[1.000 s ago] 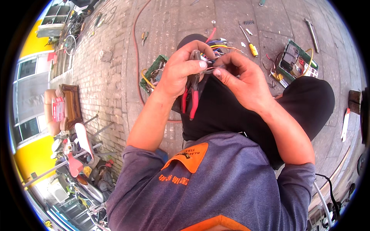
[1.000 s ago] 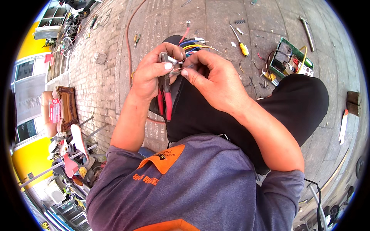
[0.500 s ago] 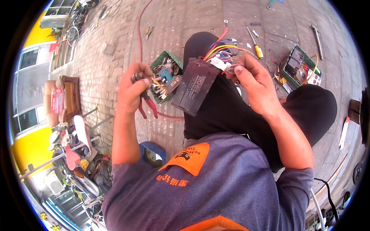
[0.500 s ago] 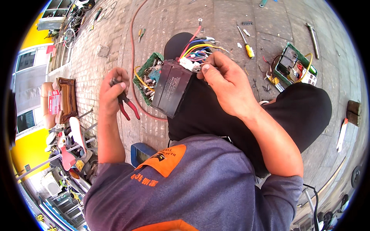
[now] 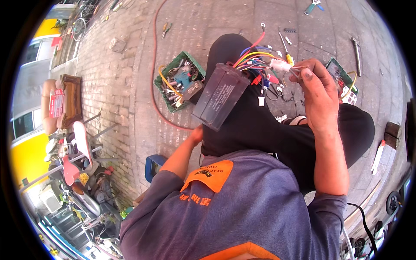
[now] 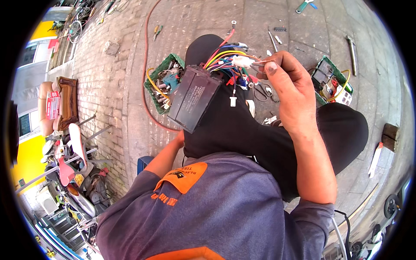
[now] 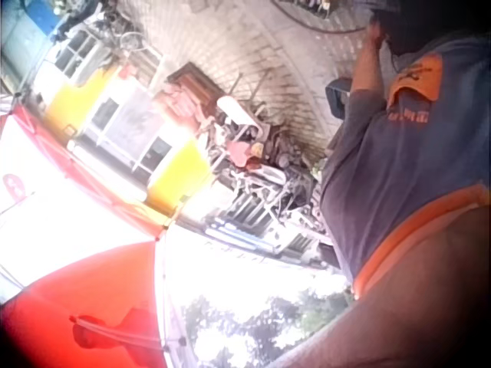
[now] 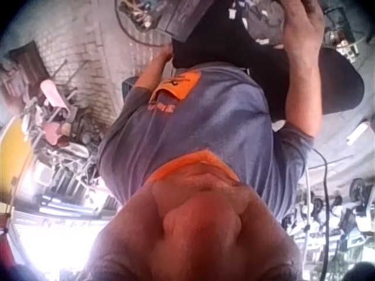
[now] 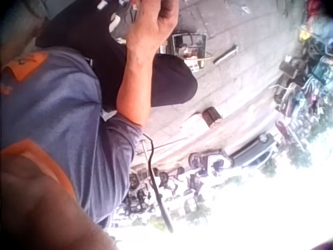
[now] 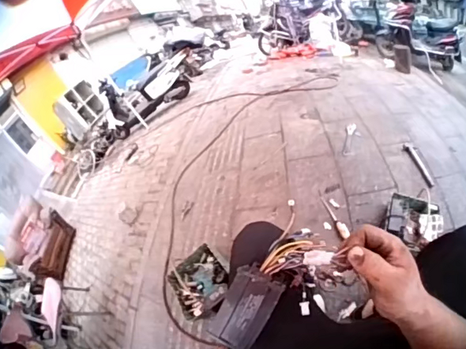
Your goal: The person sits on the ground and works on a bundle of electrical wires. They use pliers to strip wire insulation, twist wire ends together, and use a screwdriver to tighten connections within a black plastic housing.
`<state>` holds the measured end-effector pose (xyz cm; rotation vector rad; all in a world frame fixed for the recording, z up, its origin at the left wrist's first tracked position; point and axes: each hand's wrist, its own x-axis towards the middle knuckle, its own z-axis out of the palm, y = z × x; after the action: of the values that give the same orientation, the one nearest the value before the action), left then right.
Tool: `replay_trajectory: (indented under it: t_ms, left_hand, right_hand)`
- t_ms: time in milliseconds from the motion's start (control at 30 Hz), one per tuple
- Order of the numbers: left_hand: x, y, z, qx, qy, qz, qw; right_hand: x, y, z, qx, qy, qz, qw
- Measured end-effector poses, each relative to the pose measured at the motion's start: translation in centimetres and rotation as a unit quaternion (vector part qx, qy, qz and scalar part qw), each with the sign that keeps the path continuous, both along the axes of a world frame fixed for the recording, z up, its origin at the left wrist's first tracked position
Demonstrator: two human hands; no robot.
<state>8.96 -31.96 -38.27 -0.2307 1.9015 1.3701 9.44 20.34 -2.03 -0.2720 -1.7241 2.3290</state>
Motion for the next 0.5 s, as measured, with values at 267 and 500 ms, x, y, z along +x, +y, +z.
replay_trajectory:
  t_ms: [267, 500]
  left_hand:
    - [-2.5, -2.9, -2.3, -0.255, 0.162, -0.295, 0.907]
    - [-12.0, 7.8, 24.0, -0.176, 0.334, 0.115, 0.919]
  right_hand:
    - [-0.3, -0.3, 0.9, 0.007, -0.001, -0.057, 0.998]
    - [0.0, 1.2, 1.0, 0.039, -0.011, -0.047, 0.998]
